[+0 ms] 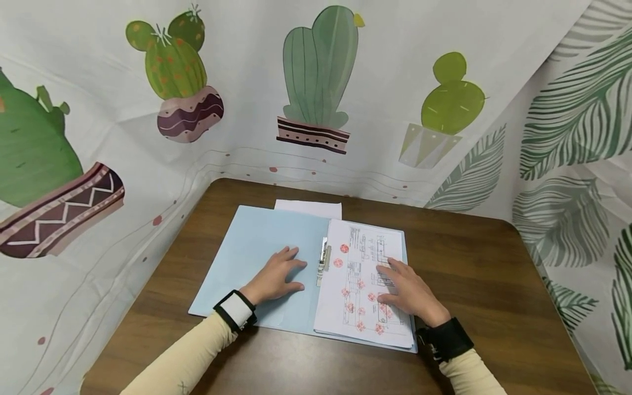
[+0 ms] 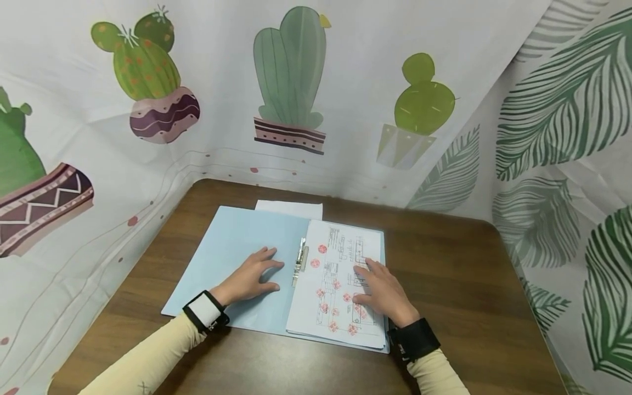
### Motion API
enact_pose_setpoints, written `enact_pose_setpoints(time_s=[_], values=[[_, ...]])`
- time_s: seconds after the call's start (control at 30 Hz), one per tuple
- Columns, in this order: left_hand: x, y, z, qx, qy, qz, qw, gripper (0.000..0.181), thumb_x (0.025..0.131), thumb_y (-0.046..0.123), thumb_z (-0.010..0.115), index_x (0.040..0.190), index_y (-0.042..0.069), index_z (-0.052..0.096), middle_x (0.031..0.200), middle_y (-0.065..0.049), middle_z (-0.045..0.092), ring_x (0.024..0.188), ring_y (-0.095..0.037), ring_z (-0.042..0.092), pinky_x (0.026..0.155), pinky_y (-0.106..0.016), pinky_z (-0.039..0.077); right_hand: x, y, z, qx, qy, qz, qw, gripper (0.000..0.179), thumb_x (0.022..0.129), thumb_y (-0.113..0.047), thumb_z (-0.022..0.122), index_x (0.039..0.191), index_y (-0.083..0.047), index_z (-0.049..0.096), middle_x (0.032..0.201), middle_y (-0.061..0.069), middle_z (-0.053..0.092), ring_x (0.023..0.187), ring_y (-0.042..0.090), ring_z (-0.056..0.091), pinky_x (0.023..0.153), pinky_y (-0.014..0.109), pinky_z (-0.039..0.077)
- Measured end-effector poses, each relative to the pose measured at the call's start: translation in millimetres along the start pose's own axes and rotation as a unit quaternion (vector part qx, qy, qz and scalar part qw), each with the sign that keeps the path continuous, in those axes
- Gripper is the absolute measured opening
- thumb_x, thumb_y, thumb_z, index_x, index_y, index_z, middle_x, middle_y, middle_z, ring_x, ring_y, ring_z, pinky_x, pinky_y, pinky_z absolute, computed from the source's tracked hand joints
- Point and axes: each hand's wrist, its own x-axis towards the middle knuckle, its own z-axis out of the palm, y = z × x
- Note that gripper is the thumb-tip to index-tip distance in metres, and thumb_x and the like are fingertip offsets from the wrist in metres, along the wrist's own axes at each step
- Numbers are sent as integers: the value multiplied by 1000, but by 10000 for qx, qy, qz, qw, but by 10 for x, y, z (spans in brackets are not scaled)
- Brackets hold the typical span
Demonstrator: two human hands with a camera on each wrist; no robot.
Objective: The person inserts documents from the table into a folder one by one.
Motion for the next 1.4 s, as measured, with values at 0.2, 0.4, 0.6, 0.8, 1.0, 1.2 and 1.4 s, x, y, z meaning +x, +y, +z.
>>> enact_pose_setpoints(time_s=[0.2,0.4,0.6,0.8,1.0,1.2,1.4], values=[[-17,-36,26,30,23,-68,10000,53,85,32,85,129,6,71,152,-29,46,144,-52,35,114,-66,30,44,-32,-45,21,-200,12,9998,77,83,-29,87,148,-7,54,160,26,35,145,48,33,109,64,38],[-2,-36,24,-3,-12,-72,10000,54,85,33,85,129,6,71,153,-28,45,145,-52,34,114,-68,29,119,-35,-221,245,-358,74,9990,71,88,-29,83,148,-3,53,159,30,34,144,53,32,108,69,36],[-8,-43,21,-14,-53,-121,9999,53,85,32,86,129,5,70,154,-28,44,146,-52,32,113,-70,28,390,68,-488,680,365,-34,9970,70,96,-24,75,154,0,43,157,31,36,144,52,33,111,68,31],[-23,-47,1,8,-104,-187,9998,54,85,32,85,130,7,69,156,-27,43,147,-50,31,114,-69,27,825,141,-789,1450,659,319,9867,75,102,-33,67,162,-7,29,160,27,36,143,48,38,108,63,40],[-34,-25,-8,-62,-120,-120,9998,54,86,31,85,130,6,69,155,-28,43,146,-51,32,113,-70,28,1200,127,-895,1899,700,474,9782,75,102,-39,64,162,-8,30,159,27,38,140,45,44,106,59,44],[-47,-26,-3,-38,-90,-41,9999,52,86,30,85,129,6,69,153,-29,44,144,-53,35,111,-70,30,1489,64,-837,2087,694,506,9742,70,102,-33,66,159,-7,35,156,27,42,136,46,49,103,57,46],[-73,-15,-52,-48,-62,-101,9999,52,85,30,86,128,6,70,153,-28,45,144,-52,35,111,-70,31,1740,0,-701,2679,627,544,9599,63,103,-20,66,157,-4,38,152,28,45,127,46,56,99,54,51]])
